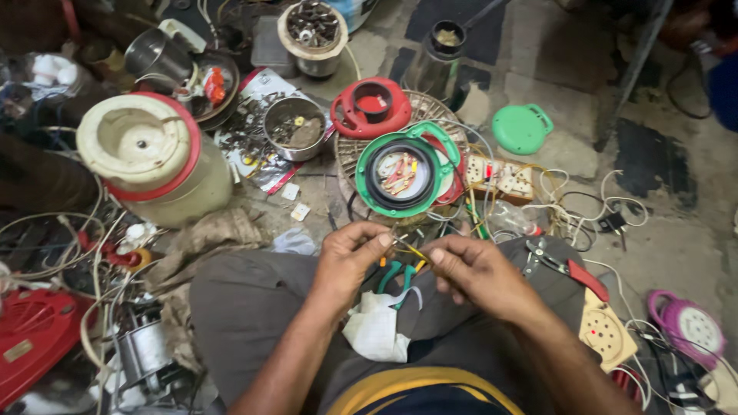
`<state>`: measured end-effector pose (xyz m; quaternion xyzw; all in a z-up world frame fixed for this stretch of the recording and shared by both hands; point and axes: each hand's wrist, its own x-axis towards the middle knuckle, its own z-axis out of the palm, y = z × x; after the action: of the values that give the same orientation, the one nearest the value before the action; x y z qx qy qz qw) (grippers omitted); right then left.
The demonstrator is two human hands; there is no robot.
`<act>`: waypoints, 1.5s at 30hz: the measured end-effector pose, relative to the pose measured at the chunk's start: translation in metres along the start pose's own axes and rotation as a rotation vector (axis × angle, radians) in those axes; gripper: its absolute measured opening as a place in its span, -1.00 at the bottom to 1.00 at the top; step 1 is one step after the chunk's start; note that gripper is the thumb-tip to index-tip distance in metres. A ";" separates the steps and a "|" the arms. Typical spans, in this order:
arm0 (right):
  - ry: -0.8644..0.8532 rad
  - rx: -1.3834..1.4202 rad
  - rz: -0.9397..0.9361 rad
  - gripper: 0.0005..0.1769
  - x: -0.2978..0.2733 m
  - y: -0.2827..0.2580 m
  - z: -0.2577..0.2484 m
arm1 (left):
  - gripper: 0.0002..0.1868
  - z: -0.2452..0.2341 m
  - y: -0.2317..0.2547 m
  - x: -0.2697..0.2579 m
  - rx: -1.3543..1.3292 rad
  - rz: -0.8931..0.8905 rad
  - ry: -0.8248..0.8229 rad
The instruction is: The person sits on the floor and repairs an electrical component by stripping wires with pliers, twisting them together, and inserting them into a small white plastic connector. They then use a screwdriver to tighten the connector and test the connection by plugging it into a power strip.
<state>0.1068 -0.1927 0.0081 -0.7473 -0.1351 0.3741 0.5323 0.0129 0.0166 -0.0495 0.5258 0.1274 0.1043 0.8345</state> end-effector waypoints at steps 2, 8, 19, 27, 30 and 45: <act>-0.036 -0.010 -0.103 -0.68 0.001 0.004 -0.004 | -0.86 0.003 0.003 -0.001 -0.003 0.012 -0.006; -0.061 0.122 0.076 -0.63 -0.002 0.009 -0.008 | -0.87 0.011 0.000 0.000 0.020 -0.009 -0.024; 0.004 0.144 0.091 -0.65 -0.006 0.016 -0.016 | -0.85 0.024 -0.001 -0.001 0.024 -0.014 -0.029; 0.181 0.188 -0.109 -0.71 -0.012 0.041 0.028 | -0.89 0.056 -0.012 0.008 -0.361 -0.007 0.191; 0.302 0.251 -0.338 -0.76 -0.004 0.054 0.056 | -0.90 0.077 -0.024 0.013 -0.665 -0.051 0.249; 0.810 0.187 -0.395 -0.74 0.017 0.020 -0.073 | -0.65 0.097 -0.026 0.011 -0.078 0.000 0.134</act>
<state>0.1655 -0.2412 -0.0056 -0.7420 -0.0214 -0.0462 0.6685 0.0551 -0.0735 -0.0341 0.4847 0.1786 0.1440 0.8441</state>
